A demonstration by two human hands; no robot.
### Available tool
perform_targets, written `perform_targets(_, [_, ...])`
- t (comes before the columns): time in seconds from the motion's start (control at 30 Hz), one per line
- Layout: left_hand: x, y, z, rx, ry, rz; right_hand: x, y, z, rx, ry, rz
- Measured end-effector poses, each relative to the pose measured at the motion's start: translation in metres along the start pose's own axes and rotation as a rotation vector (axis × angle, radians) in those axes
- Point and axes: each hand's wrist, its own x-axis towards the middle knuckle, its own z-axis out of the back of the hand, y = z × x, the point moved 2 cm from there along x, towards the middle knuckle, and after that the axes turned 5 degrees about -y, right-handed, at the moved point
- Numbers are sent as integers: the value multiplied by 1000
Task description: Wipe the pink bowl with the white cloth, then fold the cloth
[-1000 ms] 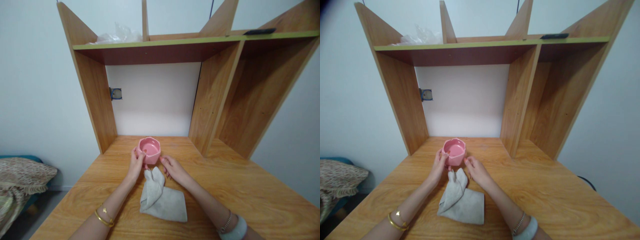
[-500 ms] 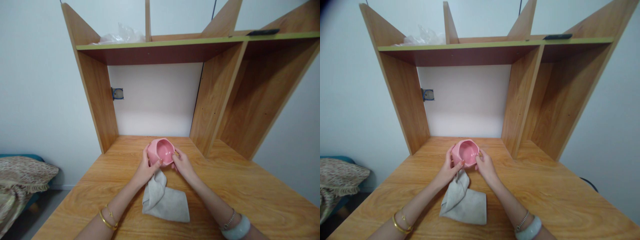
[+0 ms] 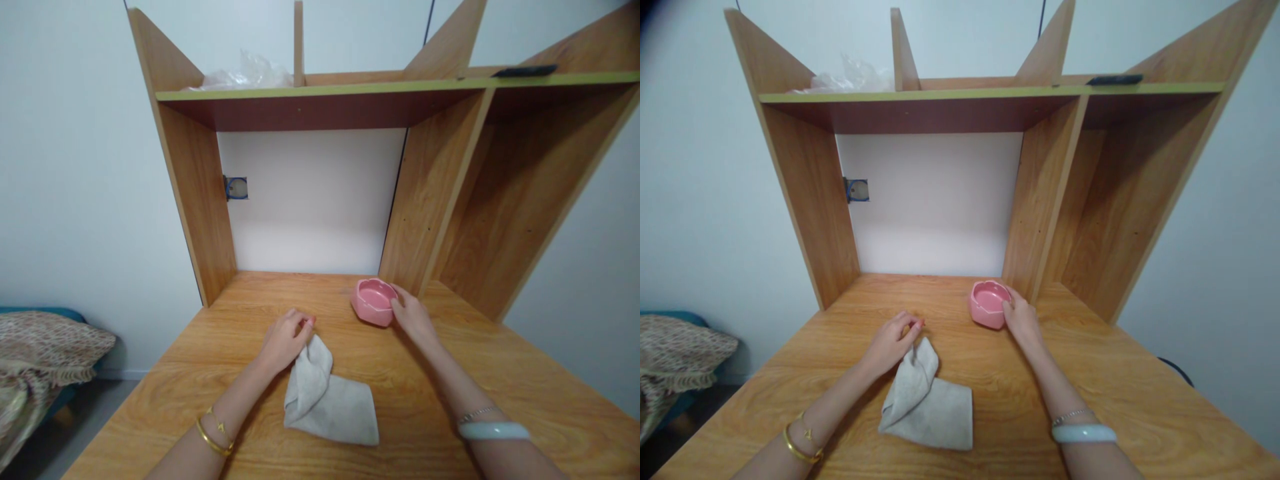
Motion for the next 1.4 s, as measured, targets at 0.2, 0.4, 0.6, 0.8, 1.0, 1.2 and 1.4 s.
perform_targets(0.2, [-2, 1, -5, -11, -12, 80, 3, -13, -6, -97, 18, -38])
perform_targets(0.4, [-2, 2, -3, -5, -54, 107, 4, -18, -5, -129, 31, -62])
perform_targets(0.6, [-2, 1, -1, -28, -81, 96, 3, -15, -4, -159, 47, -70])
perform_targets(0.8, [-2, 0, -2, -11, -64, 122, -3, -3, 6, -219, 49, -106])
perform_targets(1.0, [-2, 0, -3, 34, 4, 85, -18, 46, 28, -233, 66, 19])
perform_targets(1.2, [-2, 10, -9, 38, 117, 132, -61, 66, 8, 3, 670, 285])
perform_targets(1.4, [-5, 19, -17, -11, 220, 177, -86, 70, -3, 26, 893, 327])
